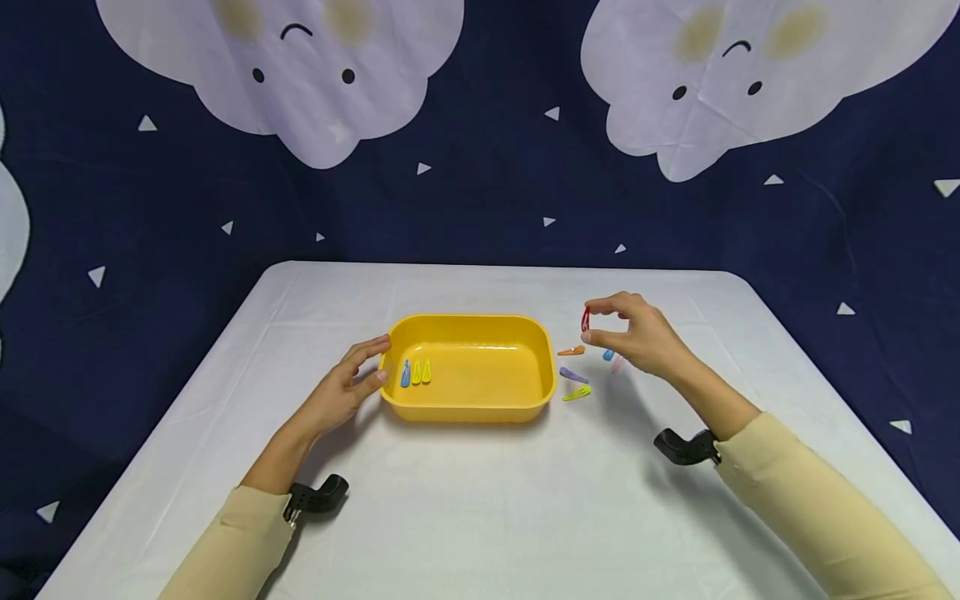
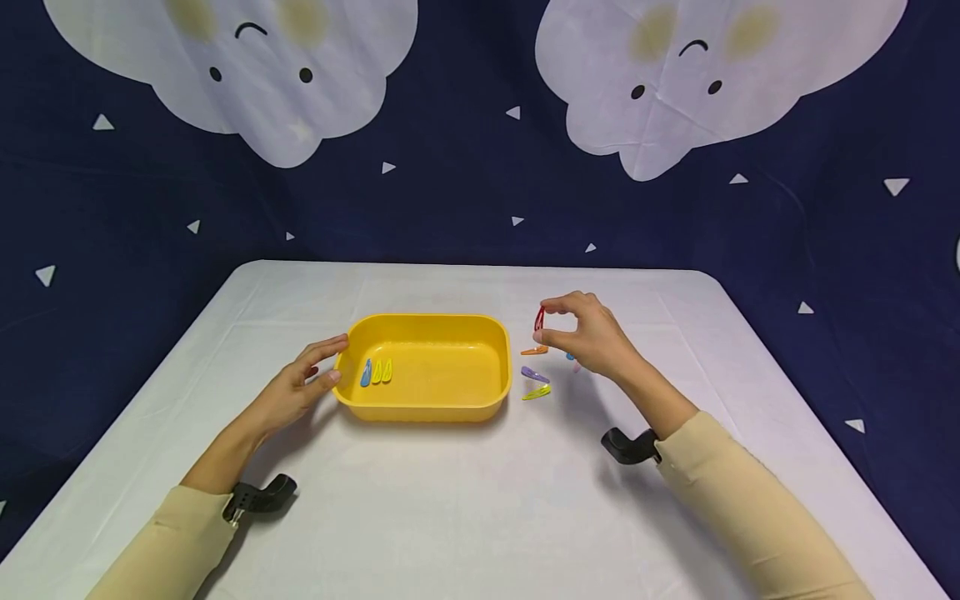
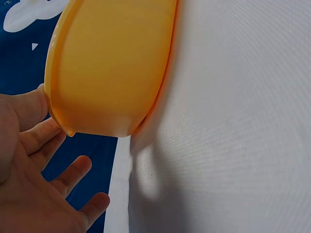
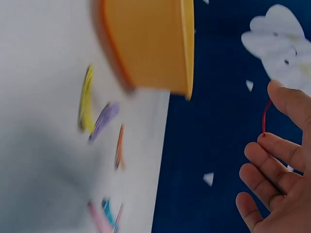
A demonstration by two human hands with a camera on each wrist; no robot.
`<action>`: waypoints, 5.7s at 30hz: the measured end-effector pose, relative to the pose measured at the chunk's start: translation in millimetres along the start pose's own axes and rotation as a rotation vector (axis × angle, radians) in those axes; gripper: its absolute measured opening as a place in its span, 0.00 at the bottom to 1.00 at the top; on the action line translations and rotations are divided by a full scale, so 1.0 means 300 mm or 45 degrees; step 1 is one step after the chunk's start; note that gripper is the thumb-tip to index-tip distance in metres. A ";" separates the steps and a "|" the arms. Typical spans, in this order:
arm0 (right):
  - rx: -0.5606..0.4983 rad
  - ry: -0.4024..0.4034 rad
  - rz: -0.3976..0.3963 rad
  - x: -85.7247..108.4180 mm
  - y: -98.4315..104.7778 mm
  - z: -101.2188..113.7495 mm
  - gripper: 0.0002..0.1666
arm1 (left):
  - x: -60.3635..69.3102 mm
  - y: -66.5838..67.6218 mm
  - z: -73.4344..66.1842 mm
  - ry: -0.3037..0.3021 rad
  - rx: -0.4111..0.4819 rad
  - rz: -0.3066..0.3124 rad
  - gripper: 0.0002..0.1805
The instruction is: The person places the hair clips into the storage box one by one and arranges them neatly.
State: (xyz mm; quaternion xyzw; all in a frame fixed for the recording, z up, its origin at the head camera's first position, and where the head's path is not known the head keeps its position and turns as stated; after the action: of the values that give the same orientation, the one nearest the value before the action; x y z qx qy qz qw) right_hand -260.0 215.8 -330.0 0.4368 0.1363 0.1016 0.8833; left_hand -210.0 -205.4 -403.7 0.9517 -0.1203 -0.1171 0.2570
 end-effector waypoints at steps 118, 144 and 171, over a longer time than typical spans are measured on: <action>0.331 0.180 0.421 -0.248 -0.607 0.347 0.29 | 0.000 0.007 0.006 -0.007 -0.002 0.010 0.26; 0.048 0.157 0.361 -0.237 -0.487 0.340 0.31 | 0.003 0.000 0.003 0.015 0.008 0.015 0.26; -0.101 0.079 0.015 -0.014 -0.098 0.060 0.28 | 0.005 0.003 -0.005 0.024 0.006 0.007 0.26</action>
State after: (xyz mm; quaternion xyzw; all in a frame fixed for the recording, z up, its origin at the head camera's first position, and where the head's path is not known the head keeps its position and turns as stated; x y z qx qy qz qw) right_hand -256.2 183.7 -342.6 0.3990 0.1570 0.1256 0.8946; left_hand -208.2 -206.0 -402.4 0.9531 -0.1208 -0.1073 0.2561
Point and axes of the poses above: each hand's wrist, its own x-axis away from the middle knuckle, its own y-axis out of the back of the hand, z = x × y, the point moved 1 cm from there along -x, towards the middle knuckle, and after that the axes turned 1 degree about z, right-handed, at the moved point
